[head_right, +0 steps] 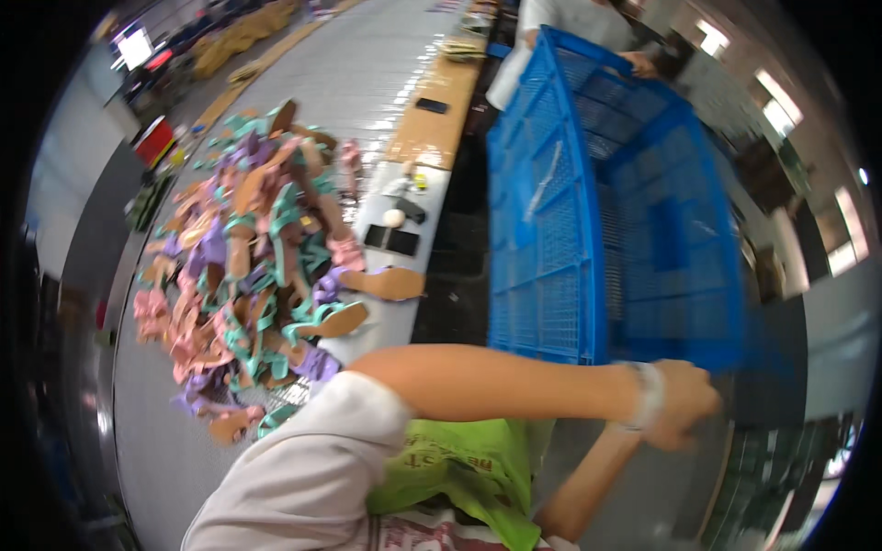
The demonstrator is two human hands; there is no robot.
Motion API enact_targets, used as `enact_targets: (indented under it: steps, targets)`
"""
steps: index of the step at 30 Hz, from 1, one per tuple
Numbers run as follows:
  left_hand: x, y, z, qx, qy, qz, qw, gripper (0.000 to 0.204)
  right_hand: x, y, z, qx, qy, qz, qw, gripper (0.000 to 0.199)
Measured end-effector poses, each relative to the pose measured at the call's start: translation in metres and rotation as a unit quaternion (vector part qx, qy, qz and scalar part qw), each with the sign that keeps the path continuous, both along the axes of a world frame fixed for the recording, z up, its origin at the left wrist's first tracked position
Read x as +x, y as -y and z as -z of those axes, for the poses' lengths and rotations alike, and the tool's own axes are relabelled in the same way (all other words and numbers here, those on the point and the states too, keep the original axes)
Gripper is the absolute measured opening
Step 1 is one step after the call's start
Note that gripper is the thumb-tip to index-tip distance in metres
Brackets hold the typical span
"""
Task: The person empties a blue basket of pastel-colored sandals onto a perforated metal table. They then pick up individual sandals, inspect them, and place them into a green bag. Another person is visible in the background performing similar sorting actions.
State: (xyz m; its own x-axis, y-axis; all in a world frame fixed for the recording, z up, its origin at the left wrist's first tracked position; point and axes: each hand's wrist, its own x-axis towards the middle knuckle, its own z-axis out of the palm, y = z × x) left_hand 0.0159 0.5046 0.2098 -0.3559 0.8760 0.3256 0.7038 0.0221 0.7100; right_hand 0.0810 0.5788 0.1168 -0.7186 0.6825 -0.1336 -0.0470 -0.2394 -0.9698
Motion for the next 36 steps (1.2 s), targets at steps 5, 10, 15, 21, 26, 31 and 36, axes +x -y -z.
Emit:
enact_targets:
  steps: [5, 10, 15, 21, 26, 31, 36]
  targets:
    - [-0.011, 0.068, 0.107, 0.078, 0.180, 0.095, 0.976, 0.031, -0.036, -0.158, 0.132, -0.096, 0.114, 0.037, 0.988, 0.045]
    - [0.025, 0.193, 0.225, -0.086, 0.365, -0.261, 0.890, 0.029, -0.052, -0.233, 0.232, -0.159, 0.150, 0.064, 0.974, 0.036]
    - [0.095, 0.262, 0.304, -0.136, 0.452, -0.486, 0.735, 0.022, -0.067, -0.312, 0.312, -0.222, 0.226, 0.098, 0.944, 0.045]
    - [0.181, 0.271, 0.377, -0.260, 0.531, -0.487, 0.643, 0.022, -0.101, -0.367, 0.381, -0.223, 0.234, 0.125, 0.938, 0.054]
    - [0.223, 0.249, 0.369, -0.243, 0.649, -0.540, 0.477, 0.021, -0.158, -0.373, 0.476, -0.218, 0.274, 0.167, 0.922, 0.061]
    - [0.208, 0.265, 0.371, -0.290, 0.679, -0.537, 0.408, 0.021, -0.199, -0.394, 0.584, -0.217, 0.256, 0.188, 0.923, 0.042]
    - [0.267, 0.288, 0.367, -0.323, 0.725, -0.510, 0.332, 0.035, -0.249, -0.403, 0.668, -0.185, 0.268, 0.142, 0.935, 0.039]
